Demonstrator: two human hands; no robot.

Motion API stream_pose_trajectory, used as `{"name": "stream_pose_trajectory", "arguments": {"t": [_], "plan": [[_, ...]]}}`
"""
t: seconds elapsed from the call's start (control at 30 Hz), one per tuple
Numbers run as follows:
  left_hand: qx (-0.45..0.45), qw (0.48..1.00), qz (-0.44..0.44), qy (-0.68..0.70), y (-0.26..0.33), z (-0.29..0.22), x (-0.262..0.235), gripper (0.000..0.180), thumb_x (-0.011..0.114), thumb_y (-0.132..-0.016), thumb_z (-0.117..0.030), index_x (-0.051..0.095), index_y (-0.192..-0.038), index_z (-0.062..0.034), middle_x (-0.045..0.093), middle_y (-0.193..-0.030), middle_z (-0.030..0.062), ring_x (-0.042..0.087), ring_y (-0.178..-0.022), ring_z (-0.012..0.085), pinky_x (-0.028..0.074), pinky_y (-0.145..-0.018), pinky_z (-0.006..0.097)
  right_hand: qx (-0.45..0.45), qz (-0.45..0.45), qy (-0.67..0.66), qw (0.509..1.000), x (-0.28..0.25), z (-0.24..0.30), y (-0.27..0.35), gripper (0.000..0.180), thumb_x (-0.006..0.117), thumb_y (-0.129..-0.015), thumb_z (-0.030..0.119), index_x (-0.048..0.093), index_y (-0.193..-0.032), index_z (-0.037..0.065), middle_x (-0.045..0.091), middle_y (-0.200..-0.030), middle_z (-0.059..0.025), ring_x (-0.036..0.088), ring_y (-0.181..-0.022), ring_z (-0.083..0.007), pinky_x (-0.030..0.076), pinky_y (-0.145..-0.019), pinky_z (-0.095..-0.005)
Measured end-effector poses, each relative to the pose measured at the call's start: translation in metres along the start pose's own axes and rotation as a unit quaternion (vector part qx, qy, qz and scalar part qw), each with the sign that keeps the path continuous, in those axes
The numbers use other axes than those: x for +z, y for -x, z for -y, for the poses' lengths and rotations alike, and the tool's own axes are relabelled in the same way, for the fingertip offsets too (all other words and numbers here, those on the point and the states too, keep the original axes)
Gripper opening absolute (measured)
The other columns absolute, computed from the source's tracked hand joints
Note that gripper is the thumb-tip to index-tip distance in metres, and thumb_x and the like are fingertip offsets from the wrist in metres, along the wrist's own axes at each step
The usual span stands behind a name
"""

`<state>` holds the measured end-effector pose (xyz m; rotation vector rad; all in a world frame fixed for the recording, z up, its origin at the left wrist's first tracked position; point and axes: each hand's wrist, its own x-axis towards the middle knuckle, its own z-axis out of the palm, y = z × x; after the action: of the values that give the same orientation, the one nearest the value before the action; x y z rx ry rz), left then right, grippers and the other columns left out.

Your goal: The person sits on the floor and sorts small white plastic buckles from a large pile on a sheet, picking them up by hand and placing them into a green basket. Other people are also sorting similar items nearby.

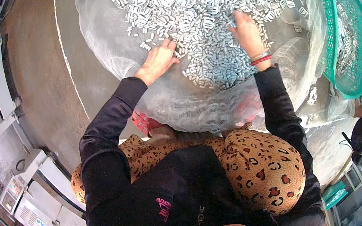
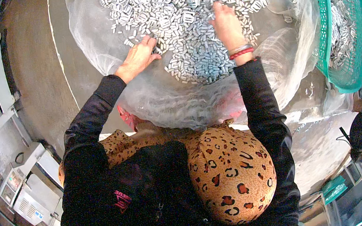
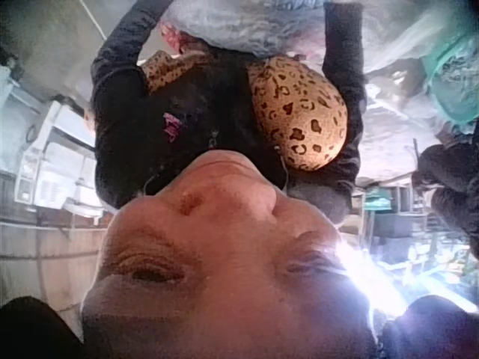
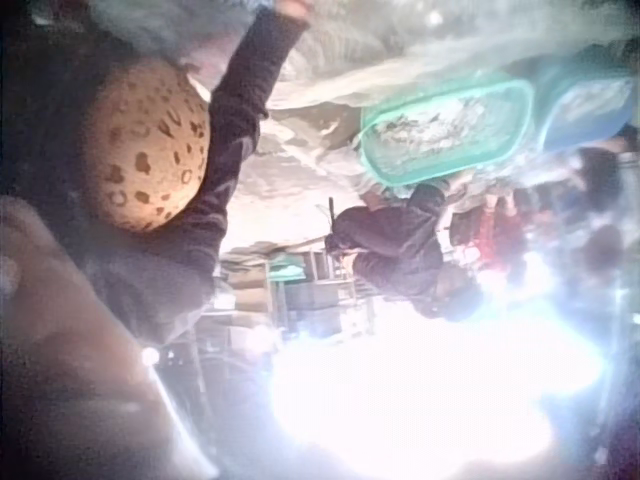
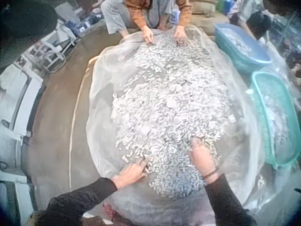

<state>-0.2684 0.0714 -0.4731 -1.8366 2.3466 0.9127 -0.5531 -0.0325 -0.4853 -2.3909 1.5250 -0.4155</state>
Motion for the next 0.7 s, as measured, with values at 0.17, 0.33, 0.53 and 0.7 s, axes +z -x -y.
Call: {"name": "stream_pose_trajectory", "arguments": {"t": [0.17, 0.33, 0.53, 0.7], "plan": [[0.015, 0.956, 0.092, 0.28, -0.029, -0.014, -0.045, 0.027, 0.067, -0.081, -0.021, 0.046, -0.073, -0.0077, 0.056, -0.077, 0.0022, 0.058, -0.07, 0.02, 0.048, -0.058, 0.031, 0.065, 0.011, -0.328, 0.942, -0.012, 0.009, 0.006, 0.009, 0.064, -0.077, 0.01, 0.062, -0.083, 0.004, 0.064, -0.068, -0.0092, 0.061, -0.061, -0.0215, 0.047, -0.055, -0.0317], [0.06, 0.736, 0.109, 0.665, -0.037, -0.026, -0.088, 0.008, 0.059, -0.083, -0.012, 0.052, -0.087, -0.0086, 0.058, -0.095, 0.0045, 0.061, -0.083, 0.0126, 0.05, -0.061, 0.022, 0.299, 0.112, -0.695, 0.644, -0.059, 0.005, 0.016, 0.024, 0.07, -0.079, 0.024, 0.059, -0.095, 0.01, 0.053, -0.07, 0.0028, 0.039, -0.055, -0.0034, 0.03, -0.046, -0.0193], [-0.039, 0.976, 0.013, 0.216, -0.061, -0.02, -0.062, 0.042, 0.064, -0.082, -0.024, 0.054, -0.119, -0.0065, 0.06, -0.088, 0.0105, 0.063, -0.082, 0.0234, 0.051, -0.065, 0.034, 0.055, 0.062, 0.0, 0.997, -0.014, 0.012, 0.063, 0.034, 0.065, -0.082, 0.031, 0.052, -0.104, 0.01, 0.057, -0.075, -0.0166, 0.06, -0.069, -0.0339, 0.047, -0.061, -0.0452], [0.007, 0.987, -0.158, -0.029, -0.06, -0.031, -0.017, 0.031, 0.068, -0.079, -0.031, 0.059, -0.085, -0.0011, 0.062, -0.089, 0.0174, 0.061, -0.078, 0.0344, 0.049, -0.069, 0.042, 0.083, 0.122, 0.011, 0.989, -0.023, 0.023, 0.052, 0.019, 0.056, -0.088, 0.025, 0.055, -0.099, 0.01, 0.061, -0.086, -0.0159, 0.061, -0.075, -0.0386, 0.049, -0.064, -0.0457]]}}
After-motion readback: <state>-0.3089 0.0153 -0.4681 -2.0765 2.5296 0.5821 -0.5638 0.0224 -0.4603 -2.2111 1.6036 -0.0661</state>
